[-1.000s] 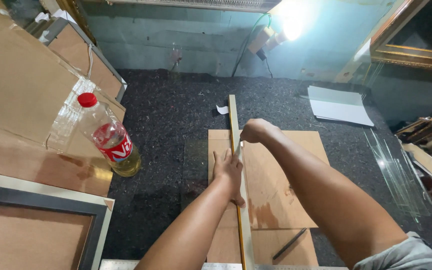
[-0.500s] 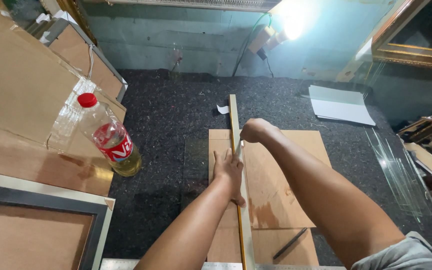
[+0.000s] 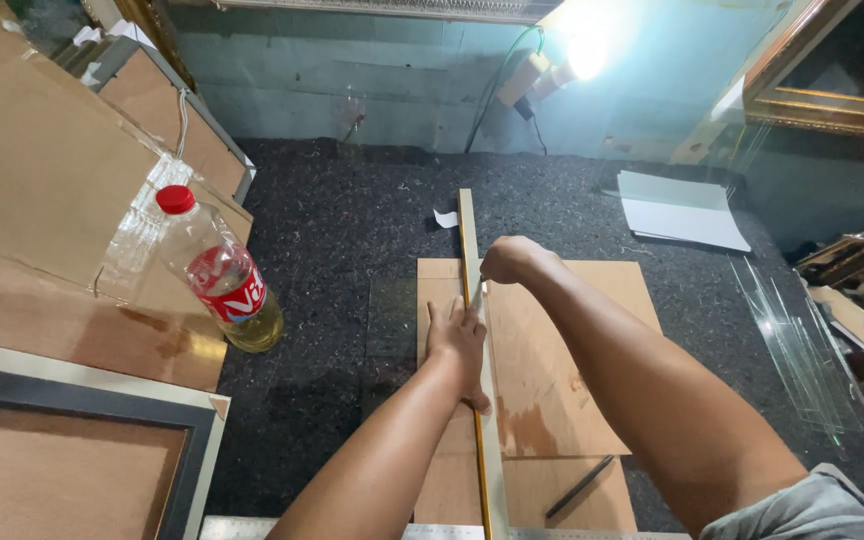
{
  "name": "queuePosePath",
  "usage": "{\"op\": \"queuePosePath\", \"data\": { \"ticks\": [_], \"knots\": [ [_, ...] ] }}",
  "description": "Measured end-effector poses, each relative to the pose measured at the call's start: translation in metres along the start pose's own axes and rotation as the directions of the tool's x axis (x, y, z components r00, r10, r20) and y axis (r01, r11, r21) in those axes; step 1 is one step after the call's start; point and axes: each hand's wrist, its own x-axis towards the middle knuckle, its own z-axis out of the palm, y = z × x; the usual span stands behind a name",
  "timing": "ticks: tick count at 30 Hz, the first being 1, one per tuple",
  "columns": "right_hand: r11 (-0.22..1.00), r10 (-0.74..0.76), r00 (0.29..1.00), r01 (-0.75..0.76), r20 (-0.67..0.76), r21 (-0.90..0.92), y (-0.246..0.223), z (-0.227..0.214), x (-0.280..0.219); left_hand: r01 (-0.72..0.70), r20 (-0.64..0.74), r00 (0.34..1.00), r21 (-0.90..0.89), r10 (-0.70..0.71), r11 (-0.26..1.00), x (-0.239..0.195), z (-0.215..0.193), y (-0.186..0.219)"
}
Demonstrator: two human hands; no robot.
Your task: Measuring, marking, and cutting a piece of glass for a picture frame using a ruler and glass cutter.
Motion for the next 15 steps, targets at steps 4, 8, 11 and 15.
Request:
{"op": "queuePosePath", "data": {
  "ticks": [4,8,11,15],
  "knots": [
    [0.999,-0.021,1.0,0.021,0.0,-0.037,-0.008,-0.024,-0.039,0.009,-0.001,1.0,-0.031,-0.009,0.999,-0.005,-0.001,0.001],
    [0.999,0.041,0.998,-0.039,-0.04,0.036,-0.009,-0.003,-0.017,-0.001,-0.012,1.0,-0.035,0.001,0.999,-0.006,0.0,0.001],
    [0.956,0.159,0.986,-0.14,-0.054,0.259,-0.01,0.011,-0.015,0.006,-0.033,0.999,-0.09,-0.009,0.996,0.003,0.008,0.0],
    [0.835,0.248,0.966,-0.179,-0.066,0.52,-0.032,0.027,-0.098,-0.028,-0.06,0.998,-0.074,0.024,0.997,-0.023,-0.004,0.001]
  ]
}}
